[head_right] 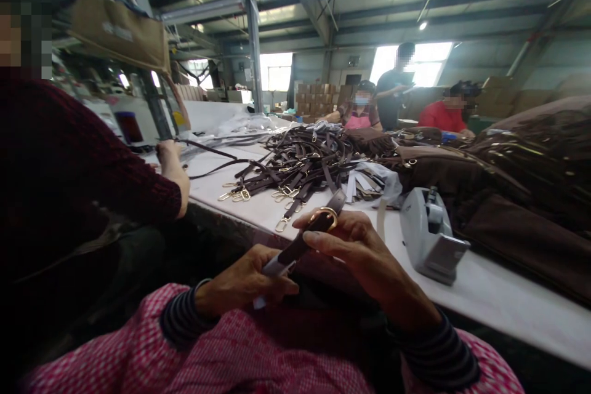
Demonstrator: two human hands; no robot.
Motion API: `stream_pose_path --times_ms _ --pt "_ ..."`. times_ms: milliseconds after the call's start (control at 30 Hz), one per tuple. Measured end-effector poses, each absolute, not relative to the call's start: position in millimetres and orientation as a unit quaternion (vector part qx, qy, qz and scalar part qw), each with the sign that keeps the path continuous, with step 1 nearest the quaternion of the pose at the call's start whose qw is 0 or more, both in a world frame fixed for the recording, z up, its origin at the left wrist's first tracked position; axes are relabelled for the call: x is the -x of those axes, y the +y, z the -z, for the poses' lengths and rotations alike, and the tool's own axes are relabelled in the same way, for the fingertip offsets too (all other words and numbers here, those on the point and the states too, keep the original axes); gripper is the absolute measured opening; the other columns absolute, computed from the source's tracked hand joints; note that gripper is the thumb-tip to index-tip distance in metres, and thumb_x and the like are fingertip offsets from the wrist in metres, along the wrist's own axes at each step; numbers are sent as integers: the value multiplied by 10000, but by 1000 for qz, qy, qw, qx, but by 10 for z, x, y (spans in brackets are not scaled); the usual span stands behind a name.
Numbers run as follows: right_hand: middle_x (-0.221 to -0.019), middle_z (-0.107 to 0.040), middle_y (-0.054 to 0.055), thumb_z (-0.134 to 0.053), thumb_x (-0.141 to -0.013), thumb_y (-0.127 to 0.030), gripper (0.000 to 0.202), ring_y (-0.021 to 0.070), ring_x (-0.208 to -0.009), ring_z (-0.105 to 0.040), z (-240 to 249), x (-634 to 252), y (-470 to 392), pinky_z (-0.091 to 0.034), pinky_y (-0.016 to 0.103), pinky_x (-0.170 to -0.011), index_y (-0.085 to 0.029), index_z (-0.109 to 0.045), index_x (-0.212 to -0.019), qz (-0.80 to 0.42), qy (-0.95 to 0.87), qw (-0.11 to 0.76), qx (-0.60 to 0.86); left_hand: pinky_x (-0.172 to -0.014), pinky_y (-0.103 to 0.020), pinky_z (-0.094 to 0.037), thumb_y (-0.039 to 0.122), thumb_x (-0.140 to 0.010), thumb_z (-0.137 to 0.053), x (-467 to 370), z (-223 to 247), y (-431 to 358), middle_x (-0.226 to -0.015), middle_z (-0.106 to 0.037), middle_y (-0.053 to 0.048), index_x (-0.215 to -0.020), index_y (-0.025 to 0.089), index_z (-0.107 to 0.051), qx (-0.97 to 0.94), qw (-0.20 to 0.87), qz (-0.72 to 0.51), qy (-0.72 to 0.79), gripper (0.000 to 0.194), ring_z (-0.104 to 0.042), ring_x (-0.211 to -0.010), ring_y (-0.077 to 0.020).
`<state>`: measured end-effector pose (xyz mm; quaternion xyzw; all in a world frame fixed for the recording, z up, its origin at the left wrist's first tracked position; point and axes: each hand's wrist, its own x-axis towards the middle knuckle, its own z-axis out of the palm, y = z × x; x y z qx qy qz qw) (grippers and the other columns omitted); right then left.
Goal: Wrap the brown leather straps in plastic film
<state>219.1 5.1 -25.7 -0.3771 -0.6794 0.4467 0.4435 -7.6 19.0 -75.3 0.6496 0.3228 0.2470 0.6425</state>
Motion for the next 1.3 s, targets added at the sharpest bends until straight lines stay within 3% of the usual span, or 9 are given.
stream_pose_path --times_ms 267,500,633,733,833,933,1033,1200,1300 --pt "-797 -678 27 -794 -881 -368 231 144 -641 -518 -244 -2160 108 -394 272 -551 -204 -794 -1042 -379 -721 471 339 -521 -221 -349 435 -835 -802 -61 301 254 -593 -574 30 -716 147 -669 -706 544 -351 288 338 -466 -534 -90" --pt "-847 -672 25 -779 -871 -314 142 159 -731 -549 -258 -2112 106 -431 271 -640 -192 -779 -946 -414 -722 458 313 -450 -213 -312 404 -808 -819 -185 204 206 -526 -525 40 -627 152 -628 -682 580 -336 293 364 -430 -452 -73" --pt "-915 -686 41 -767 -893 -418 229 186 -827 -589 3 -2103 69 -470 287 -724 -198 -779 -953 -475 -700 432 312 -468 -208 -270 388 -837 -801 -145 256 129 -540 -456 64 -734 148 -678 -675 581 -341 301 289 -389 -493 -68" --pt "-940 -688 51 -677 -929 -588 387 166 -767 -586 262 -2139 94 -451 253 -613 -212 -767 -950 -555 -611 460 328 -488 -213 -236 410 -881 -769 -62 320 64 -566 -443 71 -826 153 -697 -677 563 -365 302 272 -345 -525 -65" --pt "-958 -693 62 -718 -843 -687 476 155 -738 -582 406 -2156 147 -385 205 -500 -218 -748 -913 -624 -483 513 338 -492 -222 -222 425 -874 -778 10 432 28 -575 -442 70 -749 157 -643 -685 543 -360 324 325 -336 -533 -65" --pt "-838 -662 38 -879 -745 -538 390 114 -632 -514 376 -2119 167 -318 181 -442 -191 -720 -823 -634 -453 526 341 -487 -228 -220 448 -830 -812 30 552 32 -566 -442 63 -638 162 -543 -677 545 -345 354 437 -342 -532 -68" --pt "-749 -618 1 -928 -726 -359 312 87 -605 -499 265 -2060 162 -357 169 -478 -174 -678 -748 -636 -462 523 329 -466 -235 -220 482 -792 -829 0 625 57 -527 -472 55 -615 169 -531 -653 568 -334 373 467 -358 -487 -71" --pt "-706 -607 -7 -885 -768 -458 354 80 -579 -465 179 -1985 195 -336 181 -474 -162 -691 -762 -641 -475 528 293 -457 -230 -242 453 -778 -831 -64 657 63 -494 -485 44 -549 161 -535 -637 582 -345 370 475 -384 -460 -66" --pt "-671 -563 -35 -947 -686 -323 318 83 -598 -487 209 -1948 224 -372 185 -516 -170 -670 -723 -644 -437 541 319 -444 -217 -243 471 -766 -843 -67 687 67 -485 -493 50 -580 156 -563 -623 582 -367 373 461 -387 -444 -60"
